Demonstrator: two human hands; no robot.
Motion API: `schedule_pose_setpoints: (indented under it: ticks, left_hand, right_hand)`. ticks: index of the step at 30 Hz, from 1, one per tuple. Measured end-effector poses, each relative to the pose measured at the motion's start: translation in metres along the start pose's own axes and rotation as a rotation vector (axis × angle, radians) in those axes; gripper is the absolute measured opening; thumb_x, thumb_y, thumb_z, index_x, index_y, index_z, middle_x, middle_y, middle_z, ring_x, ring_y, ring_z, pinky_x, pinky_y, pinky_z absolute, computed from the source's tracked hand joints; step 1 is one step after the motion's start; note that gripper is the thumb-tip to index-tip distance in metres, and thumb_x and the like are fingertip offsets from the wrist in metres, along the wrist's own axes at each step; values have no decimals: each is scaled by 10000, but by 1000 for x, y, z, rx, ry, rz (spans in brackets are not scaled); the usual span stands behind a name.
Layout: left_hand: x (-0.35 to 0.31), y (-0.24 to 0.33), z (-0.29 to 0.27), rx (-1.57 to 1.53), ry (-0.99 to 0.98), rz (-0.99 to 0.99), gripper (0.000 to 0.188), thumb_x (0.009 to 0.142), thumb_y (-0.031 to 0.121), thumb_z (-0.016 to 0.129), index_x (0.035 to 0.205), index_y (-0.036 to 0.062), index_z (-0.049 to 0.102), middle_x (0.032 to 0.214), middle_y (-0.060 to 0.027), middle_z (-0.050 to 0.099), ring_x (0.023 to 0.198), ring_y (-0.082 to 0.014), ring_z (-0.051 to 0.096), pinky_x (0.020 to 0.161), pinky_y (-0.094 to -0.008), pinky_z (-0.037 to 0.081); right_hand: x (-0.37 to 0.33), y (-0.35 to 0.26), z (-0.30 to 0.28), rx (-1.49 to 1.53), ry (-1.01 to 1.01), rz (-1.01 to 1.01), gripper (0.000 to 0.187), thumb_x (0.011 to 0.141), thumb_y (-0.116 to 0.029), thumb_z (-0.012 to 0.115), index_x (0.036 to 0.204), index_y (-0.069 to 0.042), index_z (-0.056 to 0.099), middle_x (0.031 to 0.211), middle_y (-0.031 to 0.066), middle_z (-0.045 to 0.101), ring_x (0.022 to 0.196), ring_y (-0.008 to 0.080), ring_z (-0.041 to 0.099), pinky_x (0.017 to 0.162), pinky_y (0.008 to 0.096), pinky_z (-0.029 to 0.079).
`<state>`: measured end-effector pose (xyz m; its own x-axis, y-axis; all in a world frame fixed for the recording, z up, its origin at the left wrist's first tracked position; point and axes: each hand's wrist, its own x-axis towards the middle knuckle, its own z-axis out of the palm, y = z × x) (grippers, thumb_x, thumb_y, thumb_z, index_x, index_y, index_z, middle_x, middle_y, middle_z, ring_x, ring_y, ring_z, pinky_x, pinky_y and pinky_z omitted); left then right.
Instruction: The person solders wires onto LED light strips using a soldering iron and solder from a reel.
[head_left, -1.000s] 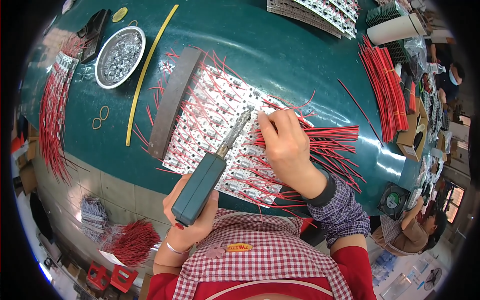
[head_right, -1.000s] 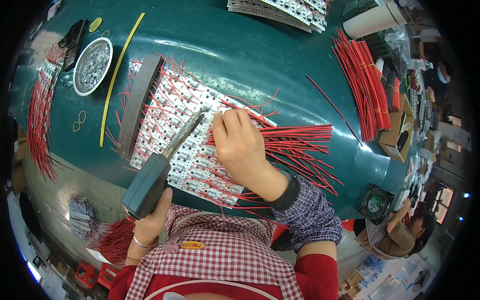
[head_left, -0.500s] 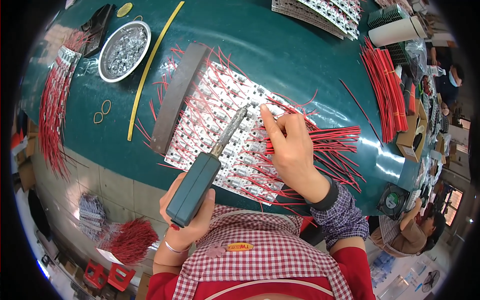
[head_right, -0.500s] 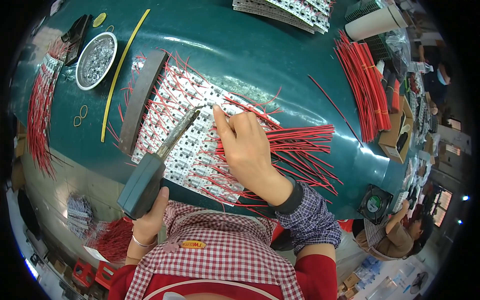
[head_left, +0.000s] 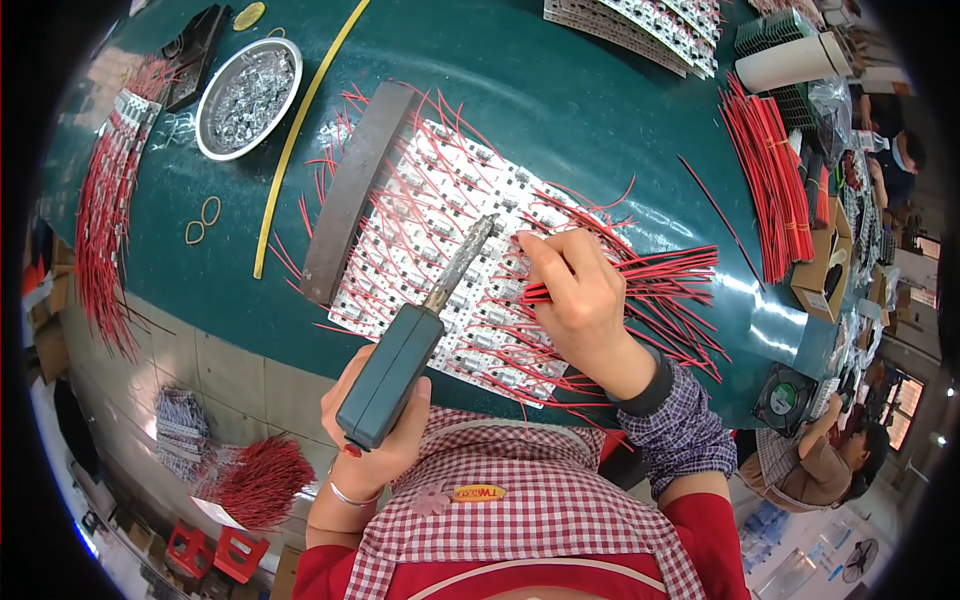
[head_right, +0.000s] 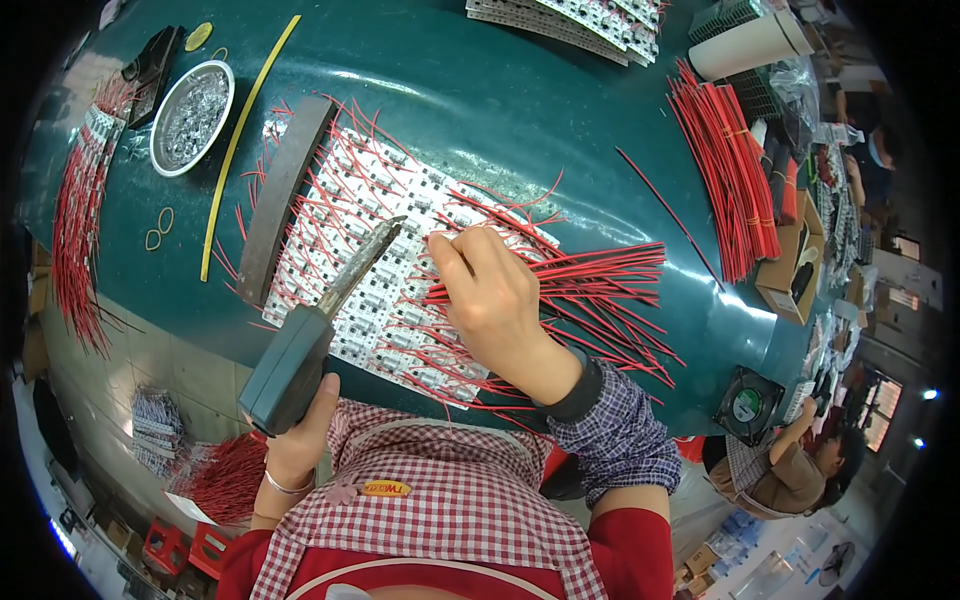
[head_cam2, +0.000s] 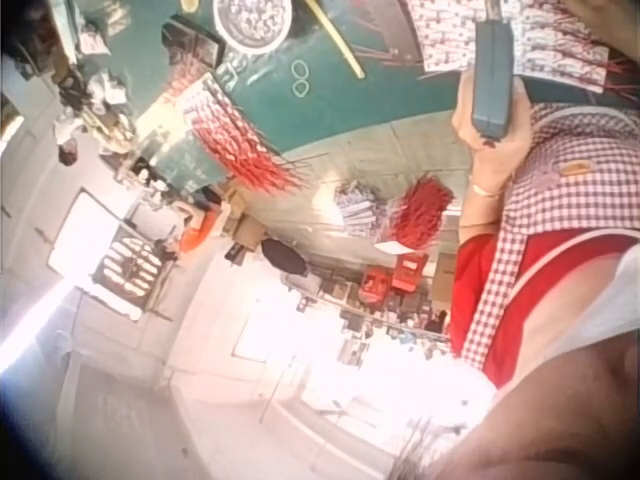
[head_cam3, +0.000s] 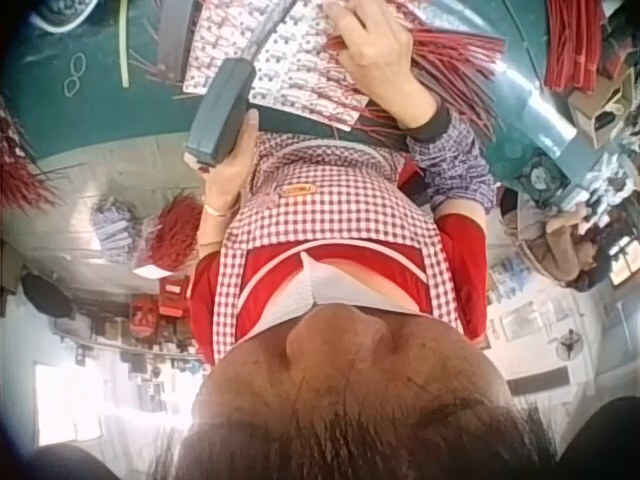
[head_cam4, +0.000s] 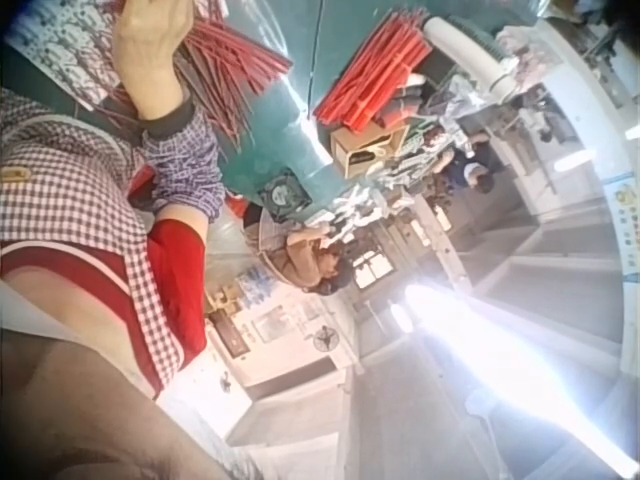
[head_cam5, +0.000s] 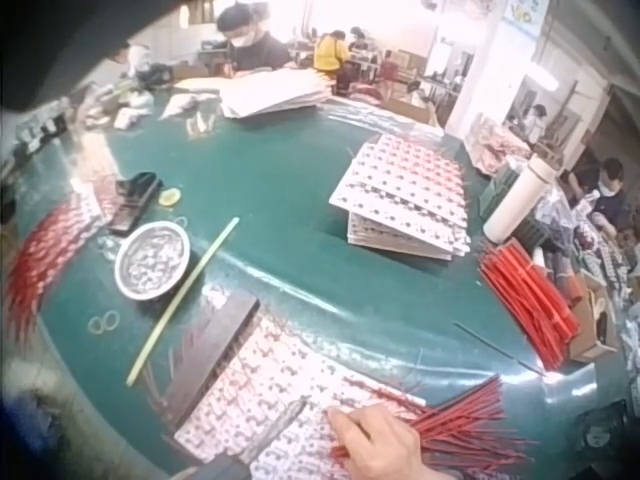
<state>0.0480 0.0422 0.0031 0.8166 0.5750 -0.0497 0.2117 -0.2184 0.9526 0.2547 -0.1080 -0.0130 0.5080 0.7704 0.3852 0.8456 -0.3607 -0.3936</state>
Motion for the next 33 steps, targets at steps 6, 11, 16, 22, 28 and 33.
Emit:
schedule_pose_setpoints:
  ticks: [6,11,16,22,28,33]
  left_hand:
    - [1,3,0,4,-27,-14,234,752,-88,718,983,-81,689,922,-156,679,721,-236,657,668,-301,528]
    - [1,3,-3,20,-31,-2,238,752,-91,715,988,-83,687,926,-158,681,727,-236,656,673,-303,528]
    - [4,8,-2,22,-56,1,242,755,-95,712,995,-82,684,926,-154,678,730,-228,650,669,-300,523]
    - [4,4,0,-28,-51,12,214,761,-95,711,972,-75,677,906,-143,669,715,-214,631,652,-292,507]
    - [9,11,2,41,-70,38,184,762,-90,714,938,-66,667,876,-129,656,696,-203,618,633,-295,495]
    - [10,15,5,42,-30,60,148,755,-92,710,889,-54,661,823,-118,627,663,-212,601,615,-298,480]
  right_hand:
    - [-4,4,5,68,32,35,569,546,147,659,1097,5,668,887,107,573,728,270,610,580,382,492]
    - [2,-1,2,5,20,-41,547,546,128,640,1079,16,693,903,98,613,785,268,613,623,379,500]
    - [2,1,3,-94,25,-82,513,583,94,615,1080,18,718,910,86,659,801,262,605,642,378,506]
    - [3,-1,3,-104,16,-91,470,612,83,620,1067,21,719,893,84,653,799,253,602,633,363,504]
    - [4,-2,3,-119,16,-96,439,630,75,631,1058,27,717,879,83,646,788,244,595,625,354,500]
    - [3,1,4,-141,14,-116,372,683,4,650,1049,29,712,881,65,619,806,225,587,632,335,486]
